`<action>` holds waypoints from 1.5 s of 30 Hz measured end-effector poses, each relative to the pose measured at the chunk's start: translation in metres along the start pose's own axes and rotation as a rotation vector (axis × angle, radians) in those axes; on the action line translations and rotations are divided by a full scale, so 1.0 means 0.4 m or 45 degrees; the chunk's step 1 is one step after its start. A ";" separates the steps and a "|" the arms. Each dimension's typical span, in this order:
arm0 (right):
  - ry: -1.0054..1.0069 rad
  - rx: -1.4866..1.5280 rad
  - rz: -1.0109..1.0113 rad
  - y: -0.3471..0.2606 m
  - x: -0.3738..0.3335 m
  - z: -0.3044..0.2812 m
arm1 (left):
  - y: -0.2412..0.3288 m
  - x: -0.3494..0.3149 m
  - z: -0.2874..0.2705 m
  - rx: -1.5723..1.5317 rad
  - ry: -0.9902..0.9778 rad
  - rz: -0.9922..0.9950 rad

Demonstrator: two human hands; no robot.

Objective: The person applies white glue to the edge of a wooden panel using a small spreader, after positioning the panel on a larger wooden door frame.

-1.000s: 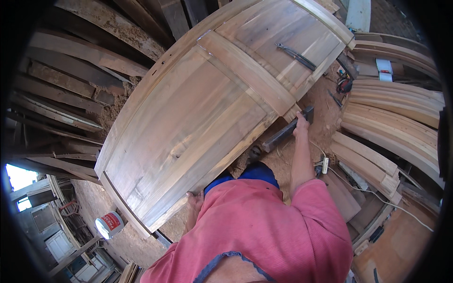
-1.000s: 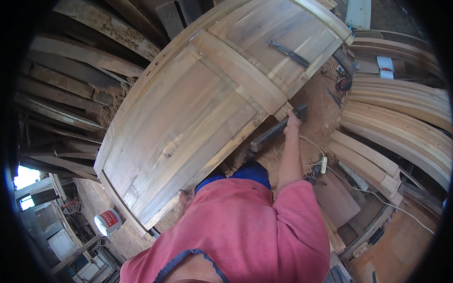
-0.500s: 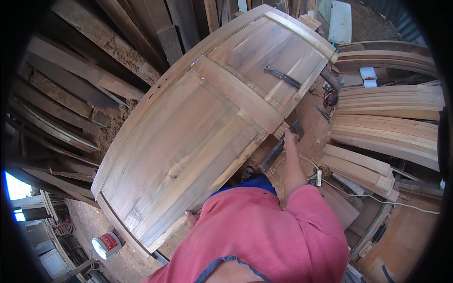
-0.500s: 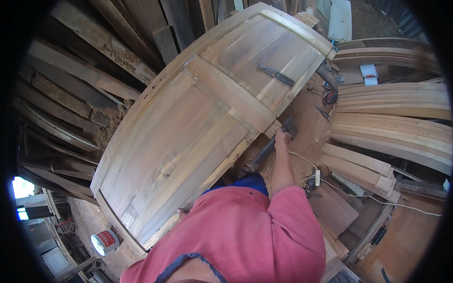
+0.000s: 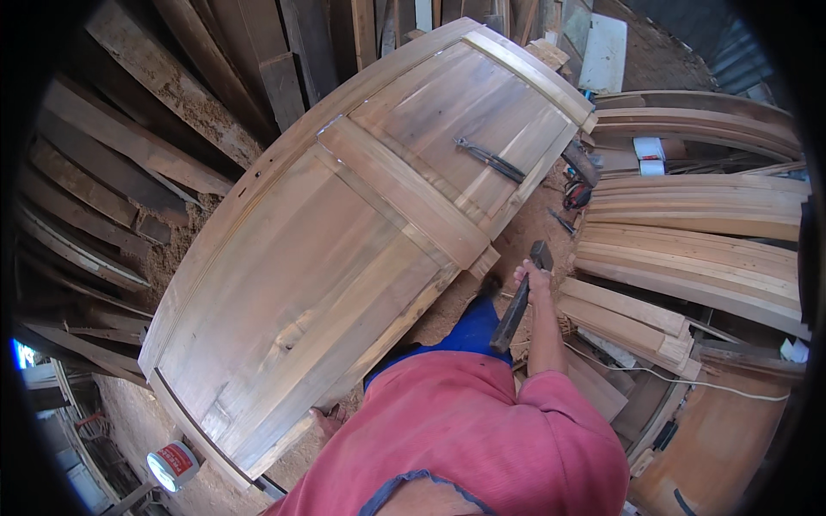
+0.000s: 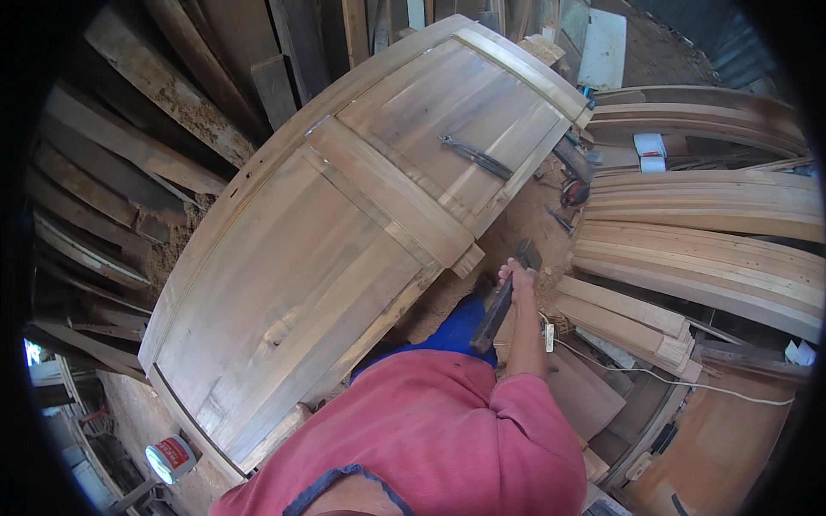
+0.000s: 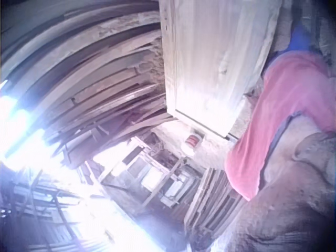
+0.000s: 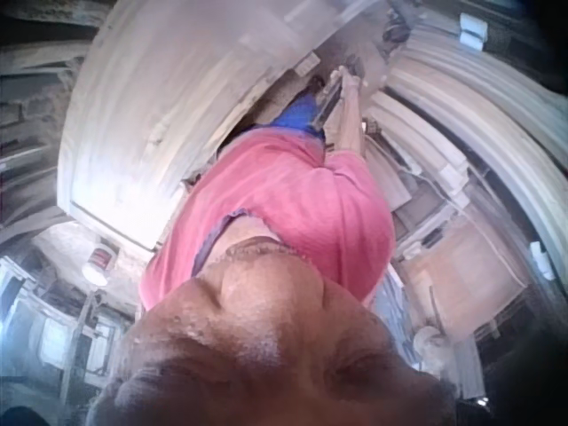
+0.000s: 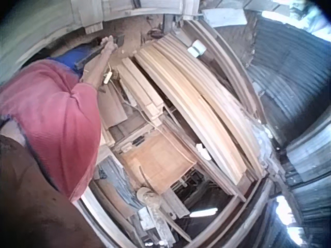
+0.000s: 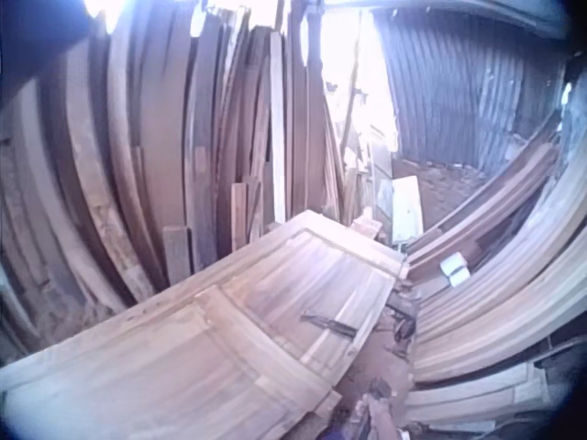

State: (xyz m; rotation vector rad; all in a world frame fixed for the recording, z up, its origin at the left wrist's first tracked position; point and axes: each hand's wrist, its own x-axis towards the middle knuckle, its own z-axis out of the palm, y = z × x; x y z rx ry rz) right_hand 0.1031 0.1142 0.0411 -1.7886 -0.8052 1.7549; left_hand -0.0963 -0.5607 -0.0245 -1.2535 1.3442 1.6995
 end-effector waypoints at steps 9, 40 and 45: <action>-0.168 -0.198 -0.196 -0.379 0.254 -0.119 | -0.229 -0.159 0.366 -0.348 0.253 0.076; -0.310 -1.633 -0.634 -1.527 1.237 -0.117 | -0.910 -0.369 1.646 -0.087 -0.078 0.173; -0.321 -2.115 -0.740 -1.653 1.530 -0.073 | -0.870 -0.309 1.914 -0.988 -0.086 0.210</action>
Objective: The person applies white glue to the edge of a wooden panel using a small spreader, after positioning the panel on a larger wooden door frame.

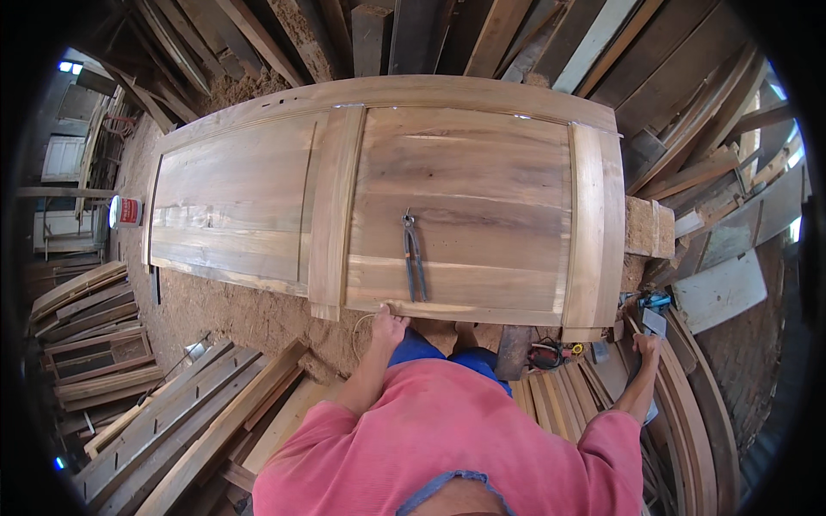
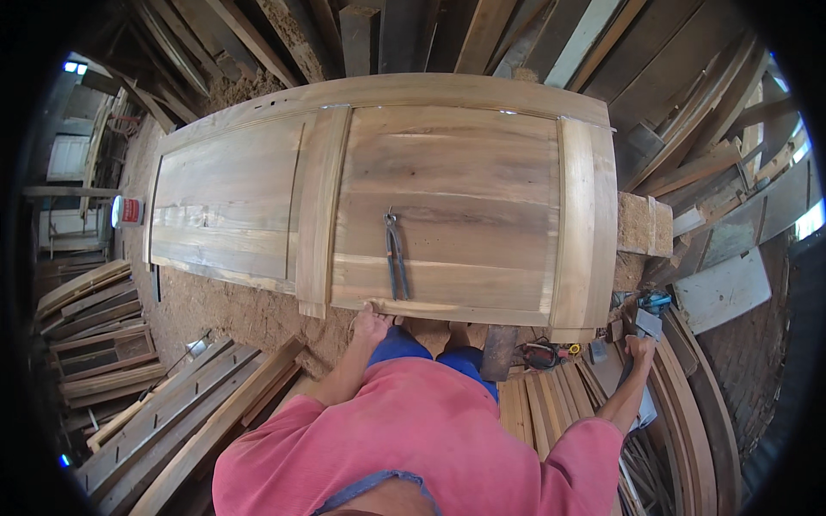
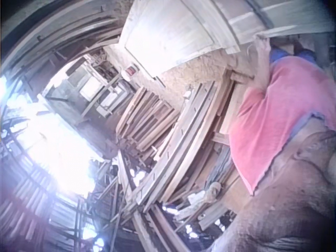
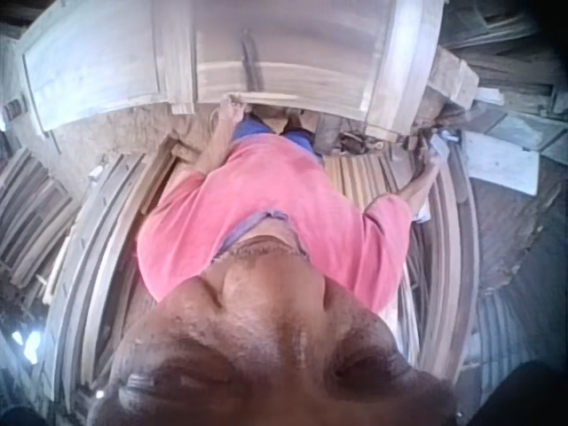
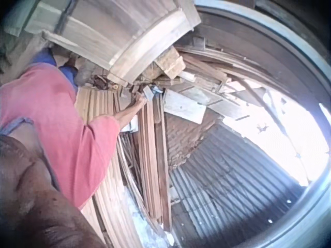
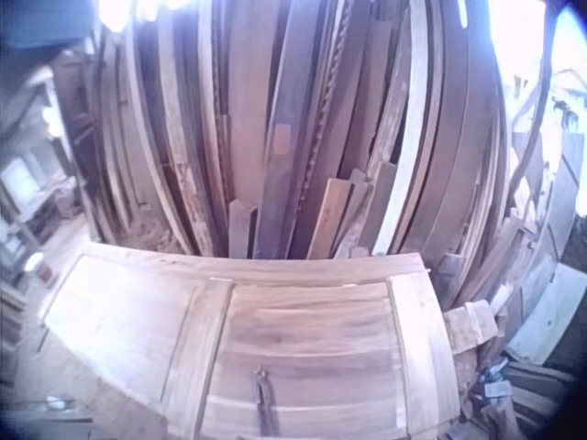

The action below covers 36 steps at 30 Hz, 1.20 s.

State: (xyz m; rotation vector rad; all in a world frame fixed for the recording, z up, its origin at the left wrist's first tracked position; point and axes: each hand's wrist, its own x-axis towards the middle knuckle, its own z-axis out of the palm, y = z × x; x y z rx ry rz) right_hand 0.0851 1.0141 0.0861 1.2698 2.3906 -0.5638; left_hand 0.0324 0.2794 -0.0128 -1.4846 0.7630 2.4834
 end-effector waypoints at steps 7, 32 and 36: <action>-0.484 -0.226 -0.229 -0.171 0.065 0.057 | -0.019 -0.028 0.039 -0.097 0.277 0.238; -0.138 0.593 -0.183 -0.207 -0.060 0.071 | 0.105 -0.074 -0.006 0.293 0.484 -0.095; -0.161 0.683 -0.417 -0.399 -0.116 0.088 | 0.189 -0.112 -0.136 0.782 0.787 0.288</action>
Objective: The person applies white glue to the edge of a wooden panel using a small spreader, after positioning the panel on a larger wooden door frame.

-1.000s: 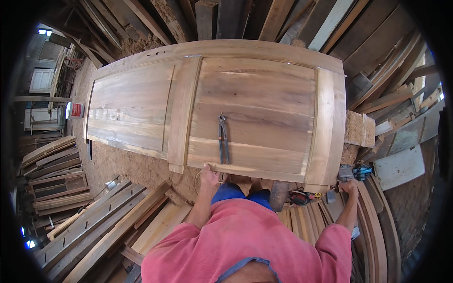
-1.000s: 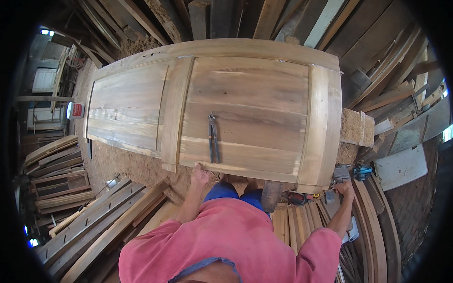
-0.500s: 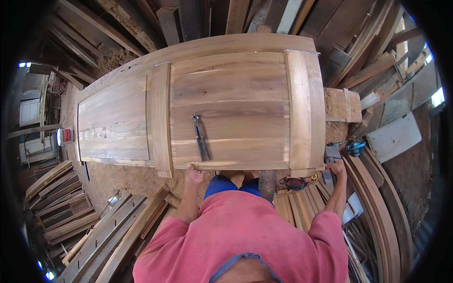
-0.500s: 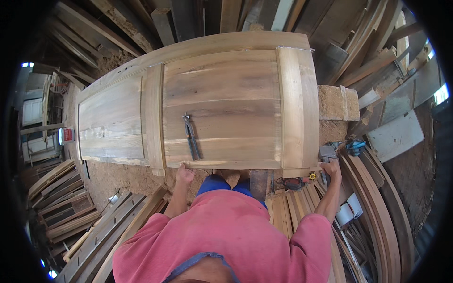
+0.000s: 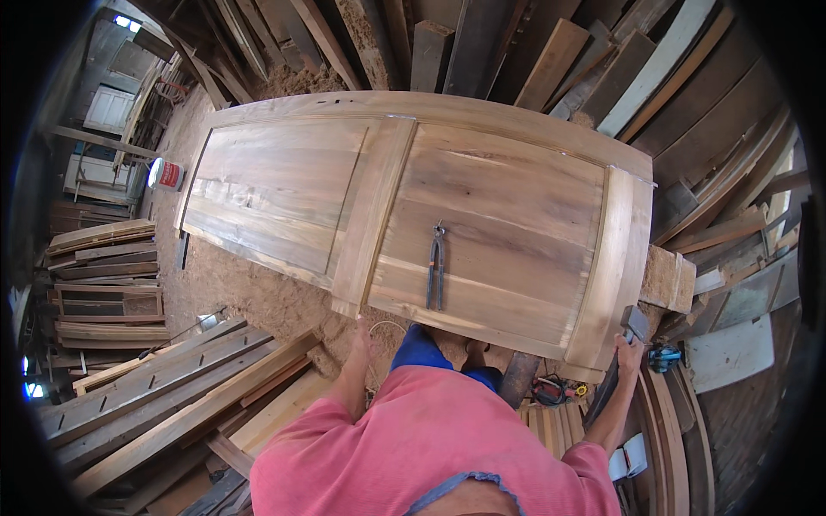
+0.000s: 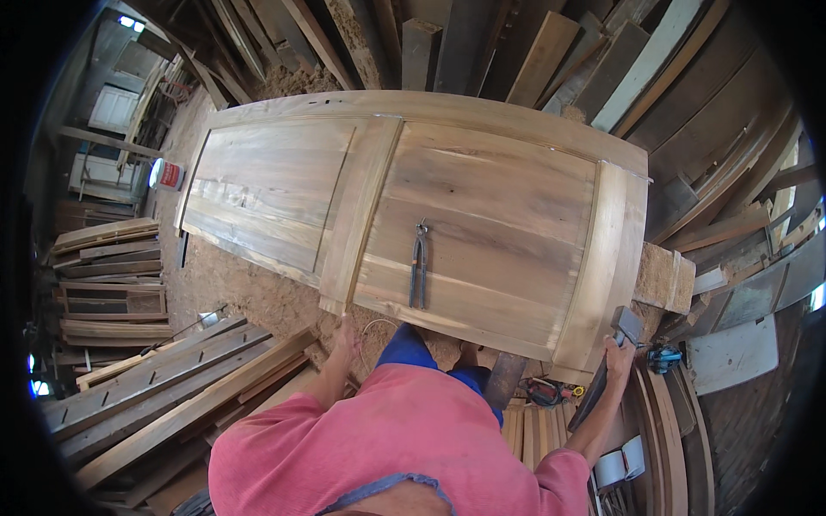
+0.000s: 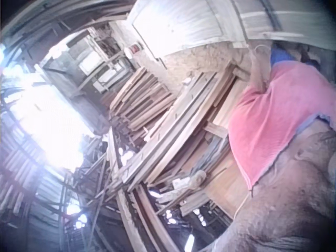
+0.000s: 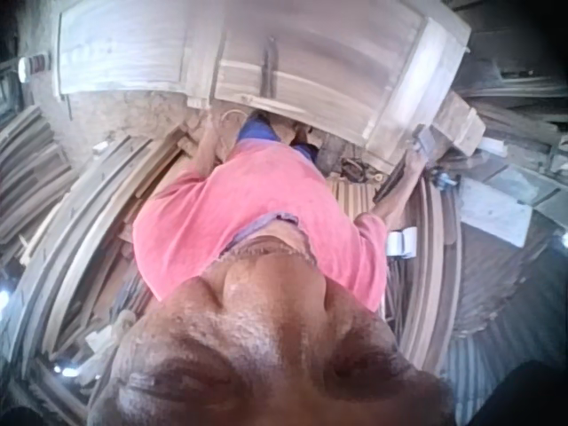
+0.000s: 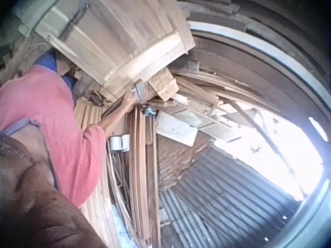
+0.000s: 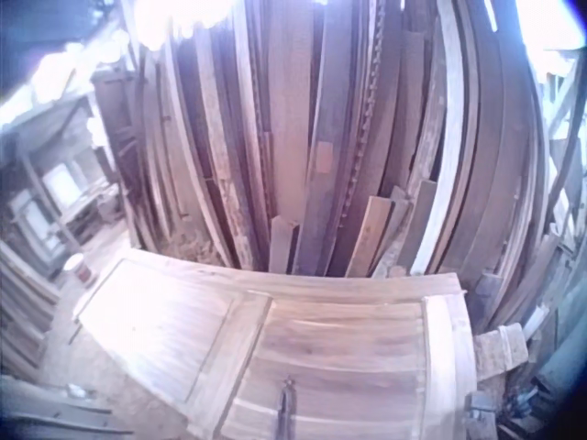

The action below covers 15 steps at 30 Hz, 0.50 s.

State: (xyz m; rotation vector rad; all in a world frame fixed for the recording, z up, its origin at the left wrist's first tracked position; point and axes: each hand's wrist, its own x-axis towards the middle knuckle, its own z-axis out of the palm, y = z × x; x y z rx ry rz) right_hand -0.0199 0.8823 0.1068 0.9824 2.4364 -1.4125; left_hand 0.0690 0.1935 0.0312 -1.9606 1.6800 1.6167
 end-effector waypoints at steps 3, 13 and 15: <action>-0.058 0.133 -0.049 -0.126 0.013 0.133 | 0.108 -0.055 -0.003 0.843 0.172 0.623; -0.520 0.731 0.025 -0.710 -0.004 0.787 | 0.543 0.044 0.272 1.135 0.045 1.562; -0.545 0.791 -0.025 -0.788 -0.004 0.956 | 0.642 0.074 0.337 1.162 -0.028 1.640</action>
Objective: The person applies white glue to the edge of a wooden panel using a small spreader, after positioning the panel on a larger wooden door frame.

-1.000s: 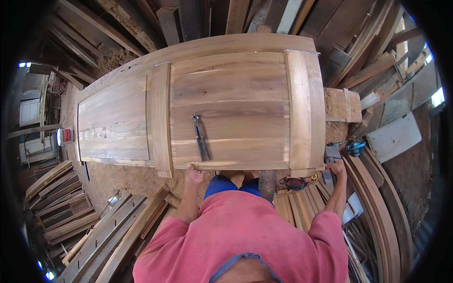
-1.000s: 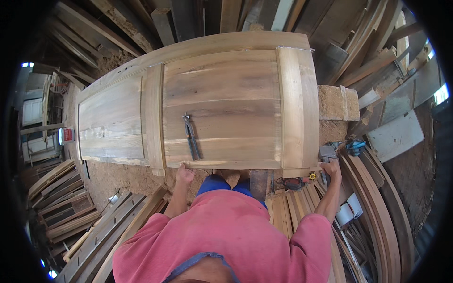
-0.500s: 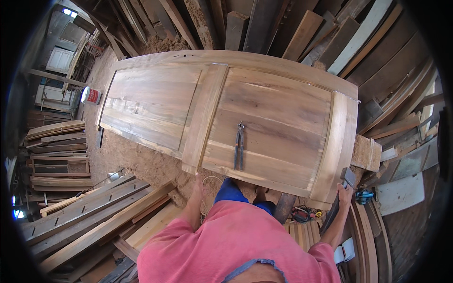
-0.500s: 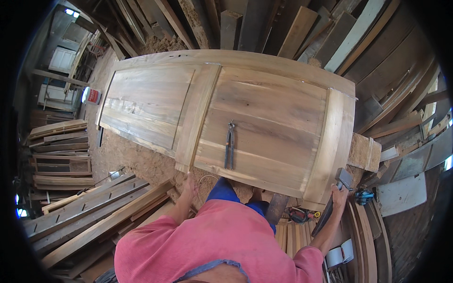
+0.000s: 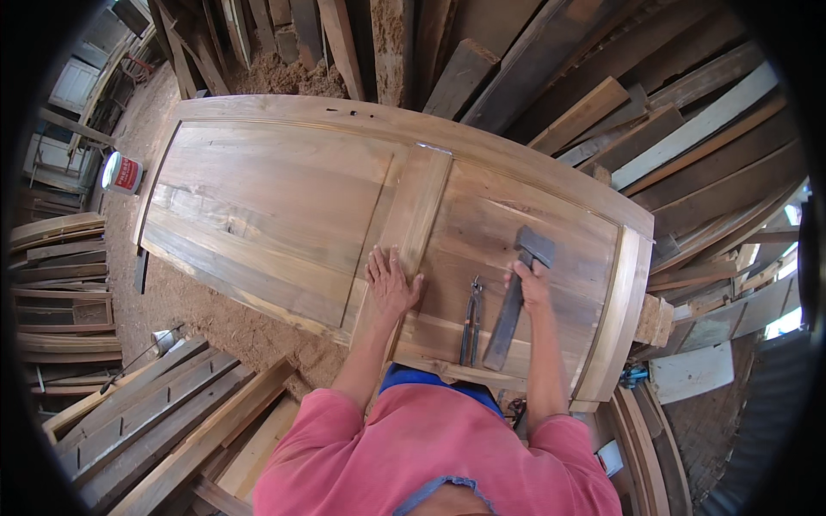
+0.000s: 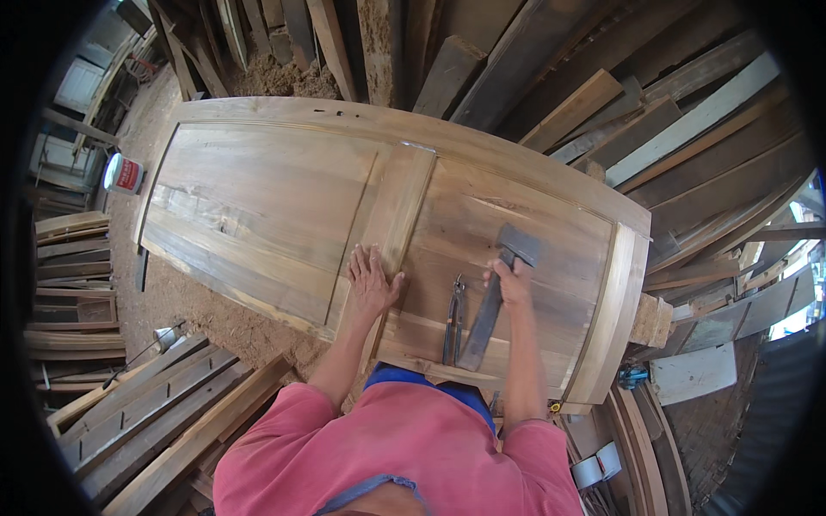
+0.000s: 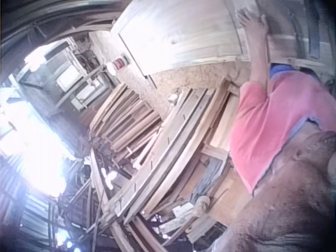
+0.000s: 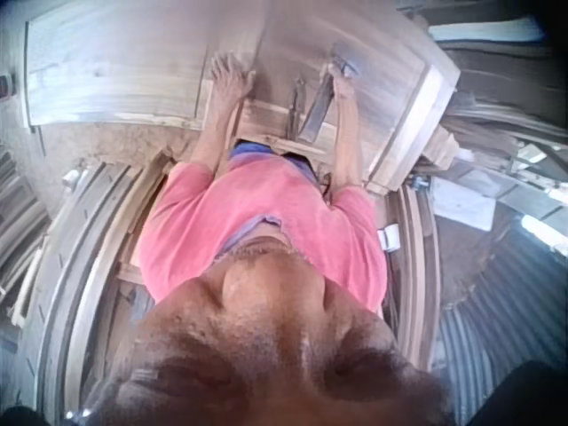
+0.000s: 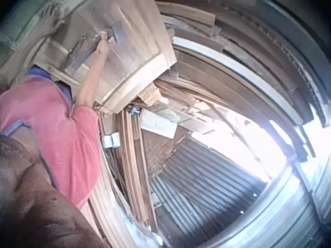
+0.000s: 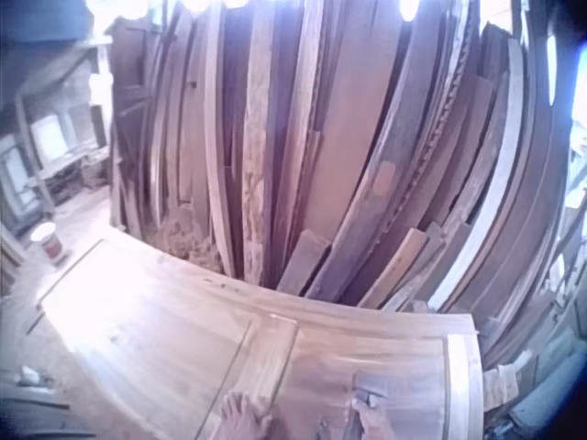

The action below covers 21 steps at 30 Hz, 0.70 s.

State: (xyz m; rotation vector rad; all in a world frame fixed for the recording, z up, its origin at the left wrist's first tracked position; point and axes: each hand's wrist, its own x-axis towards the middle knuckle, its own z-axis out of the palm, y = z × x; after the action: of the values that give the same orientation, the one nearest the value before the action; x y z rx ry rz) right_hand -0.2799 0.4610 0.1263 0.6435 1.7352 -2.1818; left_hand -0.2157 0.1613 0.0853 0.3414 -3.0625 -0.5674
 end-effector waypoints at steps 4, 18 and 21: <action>0.119 -0.111 0.044 0.099 0.165 0.275 | -0.016 0.132 0.015 0.065 -0.045 0.150; 0.232 -0.182 -0.012 0.120 0.263 0.506 | -0.053 0.177 0.028 -0.095 -0.139 0.158; 0.094 -0.186 -0.168 0.073 0.288 0.502 | -0.041 0.180 0.006 -0.191 -0.166 0.127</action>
State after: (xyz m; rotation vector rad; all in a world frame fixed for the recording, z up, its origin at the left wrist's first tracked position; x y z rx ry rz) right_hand -0.3992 0.2657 0.0796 0.5957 2.0064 -2.1136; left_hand -0.2826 0.1318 0.0751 0.1540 -3.1114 -0.8397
